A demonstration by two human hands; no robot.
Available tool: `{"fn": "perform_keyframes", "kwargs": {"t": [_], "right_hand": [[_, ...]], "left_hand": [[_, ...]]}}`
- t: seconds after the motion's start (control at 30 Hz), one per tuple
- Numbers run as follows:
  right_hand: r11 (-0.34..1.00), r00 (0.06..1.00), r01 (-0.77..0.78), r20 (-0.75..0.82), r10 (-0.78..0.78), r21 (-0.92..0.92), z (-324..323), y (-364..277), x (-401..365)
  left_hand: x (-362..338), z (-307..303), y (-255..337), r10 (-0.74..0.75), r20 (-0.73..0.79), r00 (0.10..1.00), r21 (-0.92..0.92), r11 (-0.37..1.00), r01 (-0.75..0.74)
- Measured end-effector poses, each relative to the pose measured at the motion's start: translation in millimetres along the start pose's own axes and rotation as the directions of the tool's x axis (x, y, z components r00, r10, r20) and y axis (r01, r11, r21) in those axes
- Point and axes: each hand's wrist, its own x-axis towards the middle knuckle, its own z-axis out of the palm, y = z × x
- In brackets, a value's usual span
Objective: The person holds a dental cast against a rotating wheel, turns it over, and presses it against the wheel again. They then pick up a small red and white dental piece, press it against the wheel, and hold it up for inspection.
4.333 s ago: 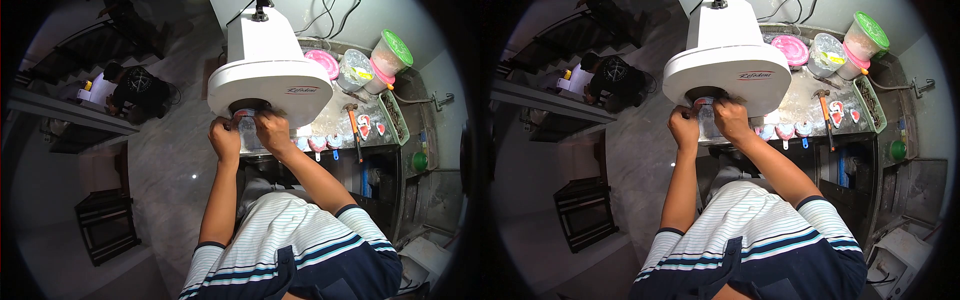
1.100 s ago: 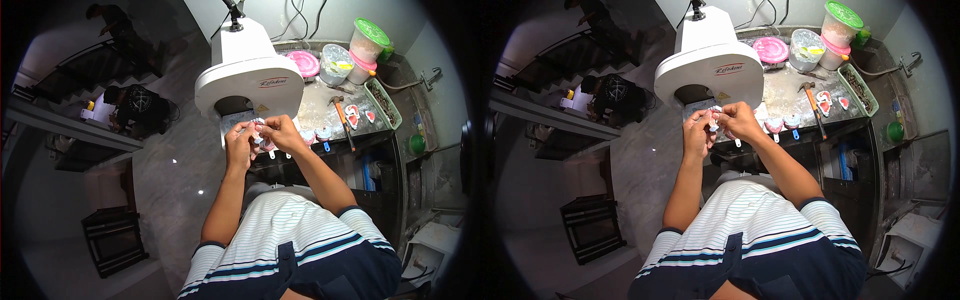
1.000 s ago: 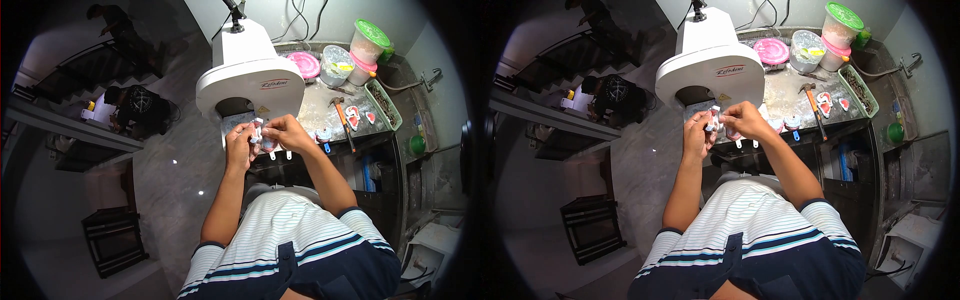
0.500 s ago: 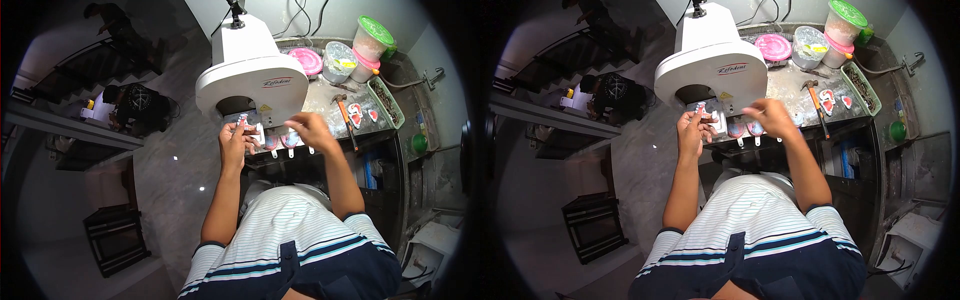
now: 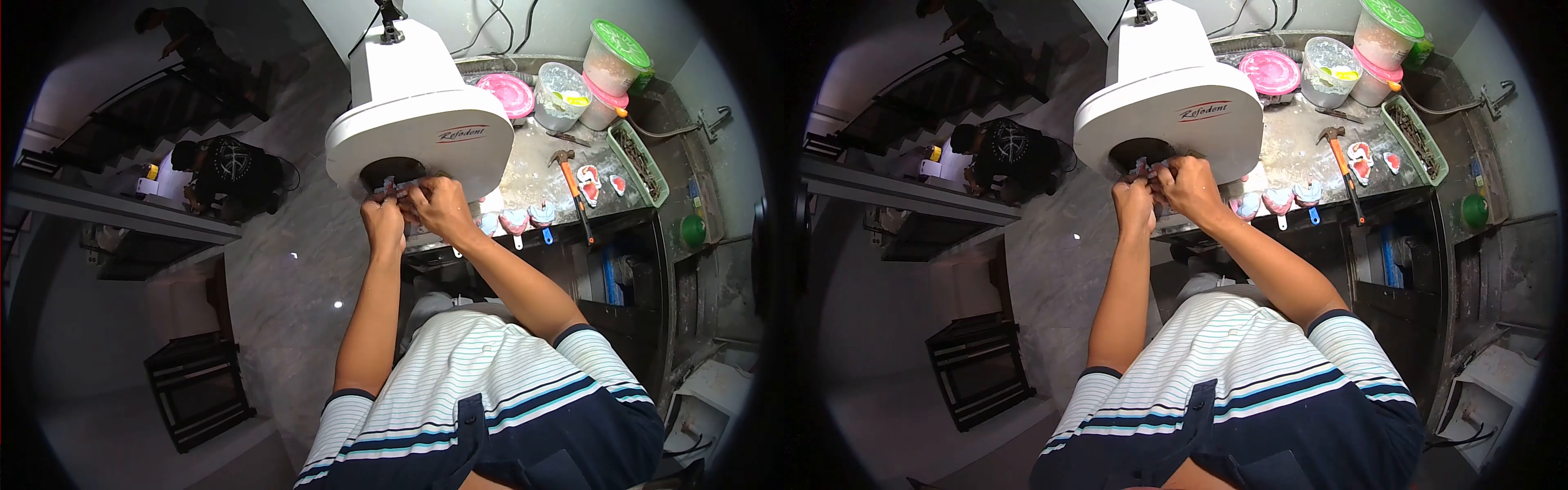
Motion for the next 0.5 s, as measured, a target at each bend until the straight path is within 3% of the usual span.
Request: {"fn": "perform_keyframes", "kwargs": {"t": [0.27, 0.33, 0.5], "right_hand": [[0.997, 0.998, 0.052, -0.046, -0.049, 0.066, 11, 7, 5], [0.996, 0.994, 0.079, -0.072, -0.083, -0.049, 15, 12, 7], [0.996, 0.994, 0.057, -0.091, -0.062, -0.063, 16, 10, 6]], "left_hand": [[8, 2, -8, 0.023, -0.128, 0.992, -0.003, 1.0, -0.023], [6, 3, -5, 0.005, -0.124, 0.992, 0.016, 1.0, -0.003], [4, 6, -1, 0.011, -0.136, 0.991, 0.03, 1.0, -0.007]]}}
